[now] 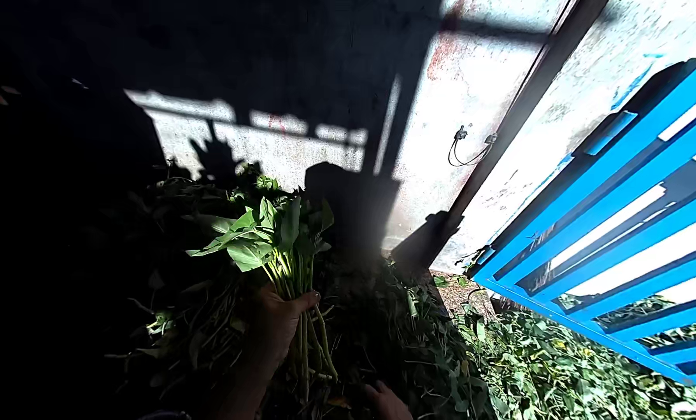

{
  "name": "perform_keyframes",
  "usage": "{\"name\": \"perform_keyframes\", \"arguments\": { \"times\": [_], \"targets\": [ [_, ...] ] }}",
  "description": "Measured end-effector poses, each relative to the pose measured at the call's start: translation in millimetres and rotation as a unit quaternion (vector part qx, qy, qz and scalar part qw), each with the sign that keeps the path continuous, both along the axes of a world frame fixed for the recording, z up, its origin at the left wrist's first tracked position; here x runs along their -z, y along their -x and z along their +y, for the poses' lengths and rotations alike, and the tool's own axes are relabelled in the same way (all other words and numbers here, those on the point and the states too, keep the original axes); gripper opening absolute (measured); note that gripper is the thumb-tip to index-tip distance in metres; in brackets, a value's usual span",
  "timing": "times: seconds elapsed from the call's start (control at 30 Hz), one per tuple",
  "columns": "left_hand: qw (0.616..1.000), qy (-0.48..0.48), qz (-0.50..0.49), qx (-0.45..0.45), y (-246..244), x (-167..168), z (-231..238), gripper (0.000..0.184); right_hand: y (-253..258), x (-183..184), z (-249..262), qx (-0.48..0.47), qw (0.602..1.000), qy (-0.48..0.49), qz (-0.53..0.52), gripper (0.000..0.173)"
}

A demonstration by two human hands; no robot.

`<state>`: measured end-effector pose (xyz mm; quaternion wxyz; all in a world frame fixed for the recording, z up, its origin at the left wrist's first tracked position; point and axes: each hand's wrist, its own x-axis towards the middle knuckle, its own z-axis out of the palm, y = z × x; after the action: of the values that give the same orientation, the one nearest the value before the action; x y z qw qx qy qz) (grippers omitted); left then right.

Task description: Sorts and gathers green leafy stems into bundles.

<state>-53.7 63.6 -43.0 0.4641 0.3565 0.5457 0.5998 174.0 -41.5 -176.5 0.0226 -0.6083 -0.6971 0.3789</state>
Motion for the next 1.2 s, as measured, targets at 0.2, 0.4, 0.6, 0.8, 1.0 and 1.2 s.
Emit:
{"name": "perform_keyframes", "arguments": {
  "times": [0.2,0.4,0.6,0.8,1.0,1.2],
  "targets": [
    [0.995,0.01,0.034,0.09,-29,15,-13,0.041,50,-72,52,0.206,0.831,-0.252,0.451,0.04],
    [0.993,0.014,0.036,0.109,-37,16,-21,0.038,86,-77,65,0.257,0.755,-0.243,0.552,0.033],
    [0.99,0.034,0.02,0.137,-31,17,-24,0.033,88,-75,63,0.274,0.754,-0.21,0.559,0.032],
    [0.969,0.032,0.169,0.177,-31,20,-26,0.02,80,-99,65,0.193,0.775,-0.534,0.276,0.032],
    [0.936,-0.046,0.295,0.184,-31,21,-32,0.016,67,-142,75,-0.061,0.772,-0.625,-0.094,0.033],
    [0.881,-0.083,0.424,0.193,-28,32,-27,0.026,55,-150,73,-0.145,0.724,-0.651,-0.176,0.02]
  ]
}}
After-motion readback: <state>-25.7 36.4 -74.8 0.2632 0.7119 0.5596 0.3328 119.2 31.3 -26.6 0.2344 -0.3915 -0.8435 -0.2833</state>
